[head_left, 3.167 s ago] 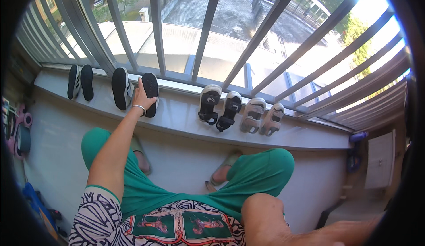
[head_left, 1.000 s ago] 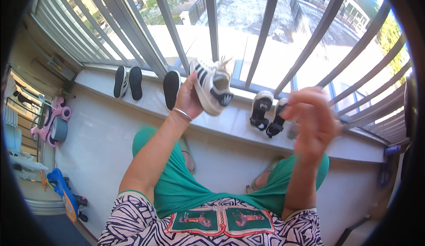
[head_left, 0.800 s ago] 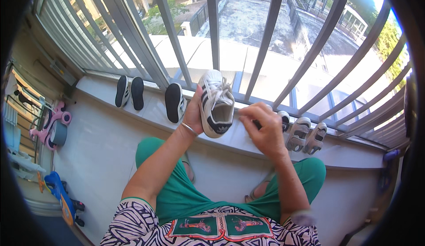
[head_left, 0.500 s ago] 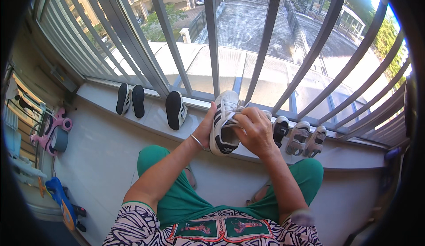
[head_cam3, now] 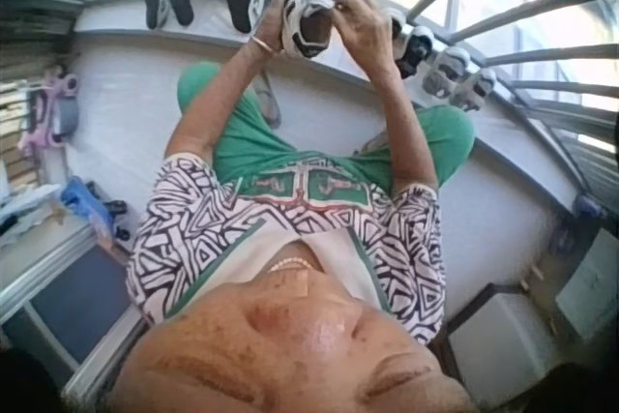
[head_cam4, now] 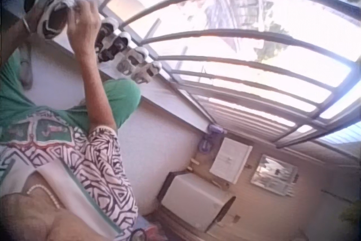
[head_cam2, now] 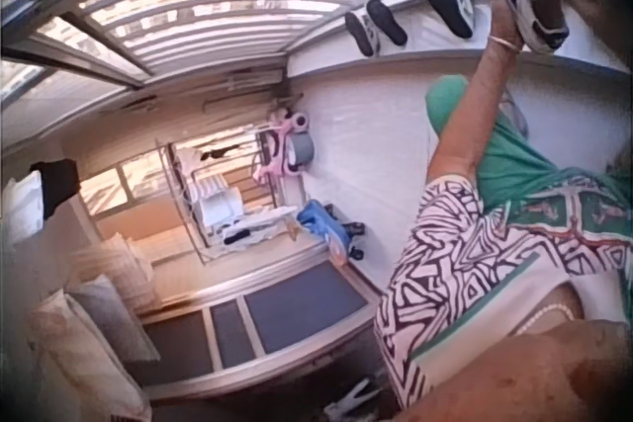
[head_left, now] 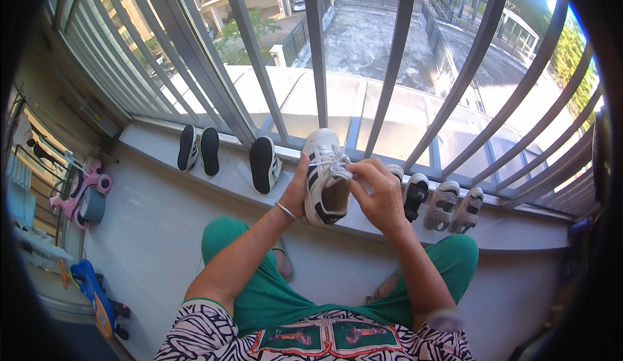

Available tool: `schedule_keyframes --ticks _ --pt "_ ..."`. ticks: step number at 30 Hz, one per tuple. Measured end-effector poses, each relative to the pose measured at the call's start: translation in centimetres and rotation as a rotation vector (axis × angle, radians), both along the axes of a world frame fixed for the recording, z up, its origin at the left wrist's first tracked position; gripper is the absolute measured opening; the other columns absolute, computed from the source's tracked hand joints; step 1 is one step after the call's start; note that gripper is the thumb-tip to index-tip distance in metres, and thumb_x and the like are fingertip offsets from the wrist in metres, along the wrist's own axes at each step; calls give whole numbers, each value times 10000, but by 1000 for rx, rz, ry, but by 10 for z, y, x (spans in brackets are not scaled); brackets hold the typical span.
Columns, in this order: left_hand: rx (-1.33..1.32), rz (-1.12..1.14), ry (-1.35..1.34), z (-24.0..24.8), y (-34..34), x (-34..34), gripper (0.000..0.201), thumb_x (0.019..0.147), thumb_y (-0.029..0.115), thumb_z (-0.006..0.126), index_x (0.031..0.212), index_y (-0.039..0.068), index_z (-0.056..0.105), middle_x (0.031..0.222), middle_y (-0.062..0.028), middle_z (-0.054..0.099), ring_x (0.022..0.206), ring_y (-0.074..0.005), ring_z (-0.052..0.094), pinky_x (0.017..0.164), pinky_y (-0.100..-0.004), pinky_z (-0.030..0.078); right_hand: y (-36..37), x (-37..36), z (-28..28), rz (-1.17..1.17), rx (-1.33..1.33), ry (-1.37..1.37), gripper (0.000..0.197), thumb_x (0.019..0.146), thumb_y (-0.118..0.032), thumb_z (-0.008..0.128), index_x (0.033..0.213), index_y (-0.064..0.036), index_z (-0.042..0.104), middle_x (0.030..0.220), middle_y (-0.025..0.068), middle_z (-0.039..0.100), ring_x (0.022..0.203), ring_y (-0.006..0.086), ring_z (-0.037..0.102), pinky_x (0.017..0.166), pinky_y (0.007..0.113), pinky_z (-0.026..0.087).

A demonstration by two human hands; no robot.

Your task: The person sits on a balcony floor and arranges several pairs of shoes and sandals in a neat row along the window ledge. The person then stands, walks to a washing machine area, and uses a long-handled squeegee to wipe the sliding door frame.

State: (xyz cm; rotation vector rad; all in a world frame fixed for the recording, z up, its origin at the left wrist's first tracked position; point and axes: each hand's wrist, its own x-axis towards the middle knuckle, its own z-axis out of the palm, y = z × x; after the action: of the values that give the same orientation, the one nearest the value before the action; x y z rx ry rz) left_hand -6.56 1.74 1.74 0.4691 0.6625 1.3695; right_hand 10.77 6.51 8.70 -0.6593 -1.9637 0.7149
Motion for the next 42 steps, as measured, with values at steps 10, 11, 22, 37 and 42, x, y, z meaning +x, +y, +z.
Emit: schedule_keyframes --ticks 10,11,22,37,42 --pt "321 499 719 -8 -8 -7 812 848 140 678 1467 20 166 1279 -133 483 1104 -176 512 934 -285 442 -1 -6 -51 110 -642 -302 427 914 -371 553 948 46 637 822 138 637 763 157 571 693 308 452" --pt "367 512 675 -7 -10 -1 858 810 152 715 1462 14 175 1295 -166 459 1139 -209 502 951 -301 429 1 -7 -56 73 -679 -411 446 917 -383 547 968 51 637 859 142 644 787 148 567 702 307 450" --pt "182 548 1180 2 -30 1 1059 713 307 803 1453 -24 122 1279 -212 455 1151 -290 522 957 -349 426 -21 -29 -86 284 -1051 324 334 972 -313 476 1195 -72 535 1122 -2 585 1019 89 500 913 287 345" --pt "-77 538 1289 34 -40 -121 763 787 284 734 1394 14 359 1267 -207 489 1085 -284 572 855 -355 496 19 -108 -264 354 -1654 698 335 927 -396 486 1201 -217 557 1135 -6 612 1055 187 544 926 432 377" --pt "-85 578 1286 40 -34 -129 765 781 272 740 1392 14 359 1274 -210 487 1076 -285 579 857 -356 498 24 -126 -281 239 -1640 728 371 948 -375 454 1234 -157 548 1174 7 604 1098 191 541 930 362 407"
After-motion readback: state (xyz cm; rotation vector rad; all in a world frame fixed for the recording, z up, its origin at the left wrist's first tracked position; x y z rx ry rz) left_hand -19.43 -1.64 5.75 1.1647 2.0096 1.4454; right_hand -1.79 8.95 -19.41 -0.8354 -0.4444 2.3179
